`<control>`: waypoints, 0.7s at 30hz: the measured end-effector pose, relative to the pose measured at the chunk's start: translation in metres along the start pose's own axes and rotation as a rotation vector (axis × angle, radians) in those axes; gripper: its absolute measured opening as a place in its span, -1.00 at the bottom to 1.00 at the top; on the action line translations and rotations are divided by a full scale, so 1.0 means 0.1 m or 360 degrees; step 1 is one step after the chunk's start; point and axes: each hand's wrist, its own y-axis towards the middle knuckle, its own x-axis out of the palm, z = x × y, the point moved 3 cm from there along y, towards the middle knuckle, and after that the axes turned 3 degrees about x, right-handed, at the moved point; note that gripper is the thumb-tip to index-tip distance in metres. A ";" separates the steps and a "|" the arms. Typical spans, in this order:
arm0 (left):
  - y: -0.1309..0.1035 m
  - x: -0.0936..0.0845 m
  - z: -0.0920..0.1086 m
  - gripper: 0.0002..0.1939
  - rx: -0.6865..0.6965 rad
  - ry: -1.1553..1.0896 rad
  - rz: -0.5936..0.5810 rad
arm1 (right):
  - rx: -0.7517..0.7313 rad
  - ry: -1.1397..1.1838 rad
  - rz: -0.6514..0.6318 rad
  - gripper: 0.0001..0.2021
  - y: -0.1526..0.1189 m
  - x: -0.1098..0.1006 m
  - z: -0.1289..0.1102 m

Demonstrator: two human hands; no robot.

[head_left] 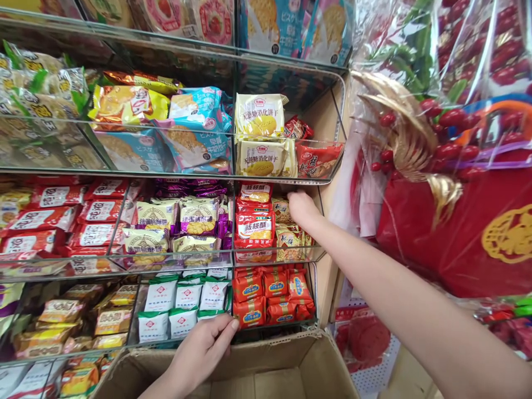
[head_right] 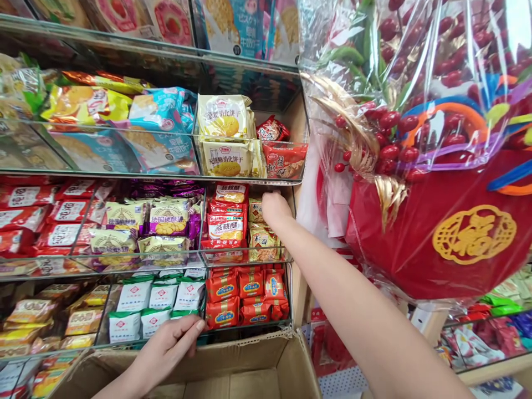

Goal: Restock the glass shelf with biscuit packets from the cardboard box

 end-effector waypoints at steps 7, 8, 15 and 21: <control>0.00 0.01 -0.01 -0.59 0.0005 0.0016 -0.0013 | -0.0056 0.0002 -0.0017 -0.71 0.09 0.04 0.01; 0.00 0.01 0.00 -0.59 0.0006 0.0025 -0.0016 | -0.0086 0.0002 -0.0010 -0.72 0.09 0.03 0.01; 0.01 -0.01 0.03 -0.59 0.0055 0.0083 -0.0027 | -0.0181 -0.0063 0.0089 -0.78 -0.04 -0.18 0.08; 0.00 0.01 0.02 -0.59 0.0069 0.0124 -0.0050 | -0.0082 -0.0274 0.0243 -0.78 -0.29 -0.33 0.04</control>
